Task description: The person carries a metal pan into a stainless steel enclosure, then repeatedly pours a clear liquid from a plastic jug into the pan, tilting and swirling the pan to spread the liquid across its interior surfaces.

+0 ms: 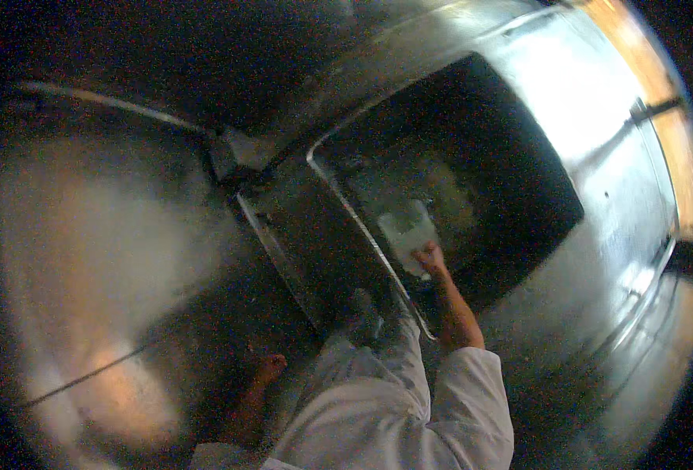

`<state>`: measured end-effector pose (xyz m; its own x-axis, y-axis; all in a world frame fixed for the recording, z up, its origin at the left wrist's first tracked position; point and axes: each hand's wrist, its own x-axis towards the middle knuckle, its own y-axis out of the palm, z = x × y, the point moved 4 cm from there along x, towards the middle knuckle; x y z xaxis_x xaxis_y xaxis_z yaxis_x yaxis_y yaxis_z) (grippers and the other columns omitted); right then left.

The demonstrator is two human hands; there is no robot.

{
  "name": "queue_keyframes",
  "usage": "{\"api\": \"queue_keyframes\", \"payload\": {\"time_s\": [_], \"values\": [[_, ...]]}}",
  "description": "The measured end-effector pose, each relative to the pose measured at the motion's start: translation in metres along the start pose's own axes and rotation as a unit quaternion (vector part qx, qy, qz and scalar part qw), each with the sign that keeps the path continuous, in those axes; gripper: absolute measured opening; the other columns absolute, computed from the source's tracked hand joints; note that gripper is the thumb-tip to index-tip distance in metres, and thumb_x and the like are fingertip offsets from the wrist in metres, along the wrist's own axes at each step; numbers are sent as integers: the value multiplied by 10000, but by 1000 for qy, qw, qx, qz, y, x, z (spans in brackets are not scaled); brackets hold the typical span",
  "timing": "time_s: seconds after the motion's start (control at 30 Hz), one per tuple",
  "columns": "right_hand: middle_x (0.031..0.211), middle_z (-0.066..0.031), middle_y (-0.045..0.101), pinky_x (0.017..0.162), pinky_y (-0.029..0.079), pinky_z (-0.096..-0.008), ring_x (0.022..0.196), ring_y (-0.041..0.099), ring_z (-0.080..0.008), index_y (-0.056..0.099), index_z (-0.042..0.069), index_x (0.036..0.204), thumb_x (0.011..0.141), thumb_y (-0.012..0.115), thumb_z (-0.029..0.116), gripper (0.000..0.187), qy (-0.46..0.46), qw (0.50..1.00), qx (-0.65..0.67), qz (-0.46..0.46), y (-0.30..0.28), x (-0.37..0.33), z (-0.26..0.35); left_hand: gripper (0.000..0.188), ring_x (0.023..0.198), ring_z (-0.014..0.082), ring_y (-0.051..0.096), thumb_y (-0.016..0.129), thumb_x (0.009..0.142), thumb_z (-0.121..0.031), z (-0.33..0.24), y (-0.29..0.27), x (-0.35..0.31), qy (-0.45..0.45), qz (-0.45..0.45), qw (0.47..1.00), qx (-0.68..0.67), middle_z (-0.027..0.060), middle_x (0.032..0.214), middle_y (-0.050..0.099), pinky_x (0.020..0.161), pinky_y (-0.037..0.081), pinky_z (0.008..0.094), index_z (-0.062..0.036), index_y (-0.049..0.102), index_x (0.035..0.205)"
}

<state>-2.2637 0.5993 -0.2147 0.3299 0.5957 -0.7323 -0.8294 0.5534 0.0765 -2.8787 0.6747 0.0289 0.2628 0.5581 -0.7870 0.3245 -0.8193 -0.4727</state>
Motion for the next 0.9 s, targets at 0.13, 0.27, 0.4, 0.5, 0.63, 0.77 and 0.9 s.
{"api": "queue_keyframes", "payload": {"time_s": [0.13,0.27,0.4,0.5,0.63,0.77,0.9], "values": [[1069,-76,653,856,477,-312,950,610,-162,570,3,1162,761,721,125,446,-99,984,147,12,6,-51,59,250,776,127,577,605,912,-257,-69,-23,87,-18,39,995,-87,9,895,625,681,496,312,-65,584,1071],[1063,-43,651,869,468,-314,956,593,-138,604,16,1129,757,722,130,407,-164,967,193,-32,4,-124,117,265,741,103,565,581,932,-285,-152,-38,217,18,140,971,-190,23,889,620,607,466,268,-65,565,1079],[1025,-20,644,855,469,-307,939,584,-125,617,29,1077,760,740,167,367,-207,935,250,-142,-40,-248,153,365,748,142,583,556,941,-368,-319,-5,270,49,108,993,4,44,899,623,610,481,284,-63,520,1139],[897,-10,622,808,477,-318,861,572,-127,605,54,938,778,725,182,237,-240,911,183,-282,-55,-343,103,491,773,235,615,538,936,-446,-370,32,317,65,82,994,-7,95,989,613,628,512,350,-45,458,1207],[857,-45,620,782,482,-324,826,587,-177,580,49,894,760,728,176,237,-35,838,44,-542,13,-443,-36,476,848,276,621,483,960,-415,-432,68,352,-52,112,991,-52,118,1044,597,627,528,389,-35,426,1240],[1150,-175,592,920,466,-413,1023,583,-307,488,29,1237,760,717,226,565,135,795,227,-546,76,-537,-94,382,837,282,618,441,976,-354,-433,66,393,-140,162,975,-63,127,1035,597,621,536,404,-37,460,1189],[1069,-178,624,893,475,-420,983,596,-351,575,26,1105,702,718,190,459,276,769,95,-569,114,-609,-241,327,827,277,609,415,981,-344,-438,92,365,-139,213,965,-68,131,1010,605,620,518,411,-59,506,1113]]}}
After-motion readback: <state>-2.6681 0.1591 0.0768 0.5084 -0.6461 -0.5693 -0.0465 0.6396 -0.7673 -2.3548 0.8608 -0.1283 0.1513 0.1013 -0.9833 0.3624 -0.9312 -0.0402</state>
